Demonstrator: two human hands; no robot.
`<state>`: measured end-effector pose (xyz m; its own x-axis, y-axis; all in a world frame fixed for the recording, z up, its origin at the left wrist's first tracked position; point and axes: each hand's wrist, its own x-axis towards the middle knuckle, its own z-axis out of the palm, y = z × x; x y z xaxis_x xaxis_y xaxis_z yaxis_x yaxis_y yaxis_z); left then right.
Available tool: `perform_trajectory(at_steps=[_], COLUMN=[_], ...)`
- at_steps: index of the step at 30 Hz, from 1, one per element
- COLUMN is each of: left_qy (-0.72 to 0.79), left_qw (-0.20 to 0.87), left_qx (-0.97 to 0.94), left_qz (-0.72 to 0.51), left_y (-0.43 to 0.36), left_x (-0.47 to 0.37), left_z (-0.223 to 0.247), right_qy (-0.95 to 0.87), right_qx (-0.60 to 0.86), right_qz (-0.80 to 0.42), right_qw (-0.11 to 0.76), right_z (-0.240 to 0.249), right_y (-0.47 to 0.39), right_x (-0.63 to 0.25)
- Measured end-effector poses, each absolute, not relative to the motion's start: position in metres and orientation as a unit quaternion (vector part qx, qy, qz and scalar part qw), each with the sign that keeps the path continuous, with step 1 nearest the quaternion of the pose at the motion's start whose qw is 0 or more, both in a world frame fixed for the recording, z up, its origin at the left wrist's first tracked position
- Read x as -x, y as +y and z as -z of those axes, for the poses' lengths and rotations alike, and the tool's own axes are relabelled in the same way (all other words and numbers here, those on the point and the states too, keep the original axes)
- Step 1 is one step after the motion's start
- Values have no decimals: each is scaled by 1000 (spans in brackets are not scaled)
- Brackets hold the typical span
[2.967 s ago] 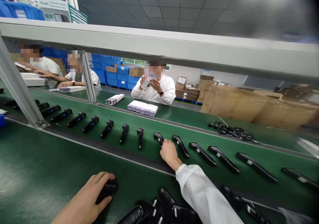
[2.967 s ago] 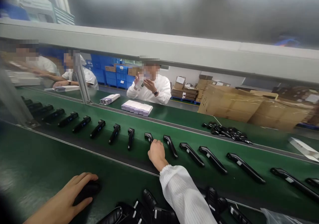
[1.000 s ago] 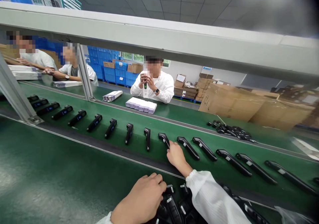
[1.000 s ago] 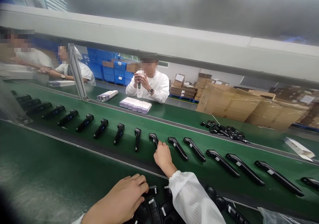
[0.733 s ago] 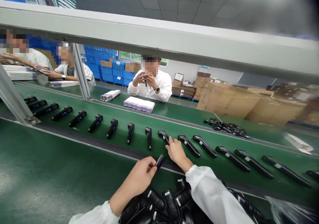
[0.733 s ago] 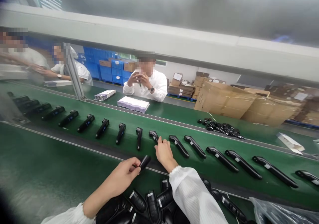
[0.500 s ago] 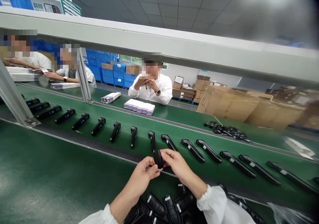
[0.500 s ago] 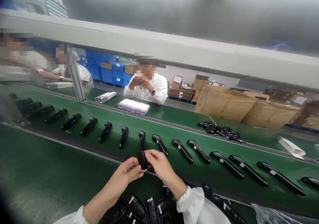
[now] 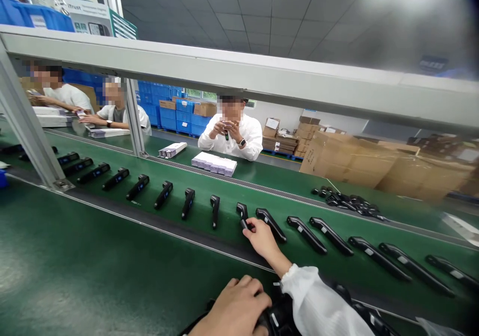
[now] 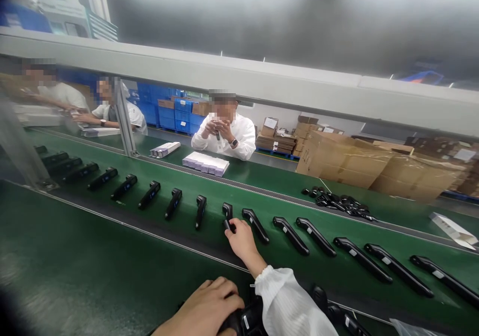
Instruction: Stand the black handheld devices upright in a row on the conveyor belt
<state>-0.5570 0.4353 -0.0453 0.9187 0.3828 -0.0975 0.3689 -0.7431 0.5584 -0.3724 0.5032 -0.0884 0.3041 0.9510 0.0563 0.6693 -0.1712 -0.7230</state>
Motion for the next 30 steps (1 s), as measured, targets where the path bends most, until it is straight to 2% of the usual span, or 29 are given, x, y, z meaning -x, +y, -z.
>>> perform_trajectory(at_steps=[3,6,14,17,20,23,26,30], left_qy=[198,238,305,311,319,305,265,252], left_qw=[297,283,264,271,258,262,278,277], left_qx=[-934,-929,-912,-907,-908,-914,-923,-927], left_qz=[14,-10,-77,-86,-83,-50,9,33], left_y=[432,433,450,457,464,470,472,471], left_x=[555,553,557,563,570,579,585,589], left_z=[46,52,58,56,51,42,34,28], right_qy=[-567,-562,-562,-591,-699,-790,-799,-766], right_qx=[784,803,807,776,655,542,546,609], right_qz=[-109,-81,-69,-45,-132,-246,-245,-196], right_qw=[226,181,167,214,255,147,53,57], right_z=[93,96,88,68,47,36,40,51], right_y=[509,510,501,480,442,402,379,383], right_x=[373,372,356,353,355,363,372,377])
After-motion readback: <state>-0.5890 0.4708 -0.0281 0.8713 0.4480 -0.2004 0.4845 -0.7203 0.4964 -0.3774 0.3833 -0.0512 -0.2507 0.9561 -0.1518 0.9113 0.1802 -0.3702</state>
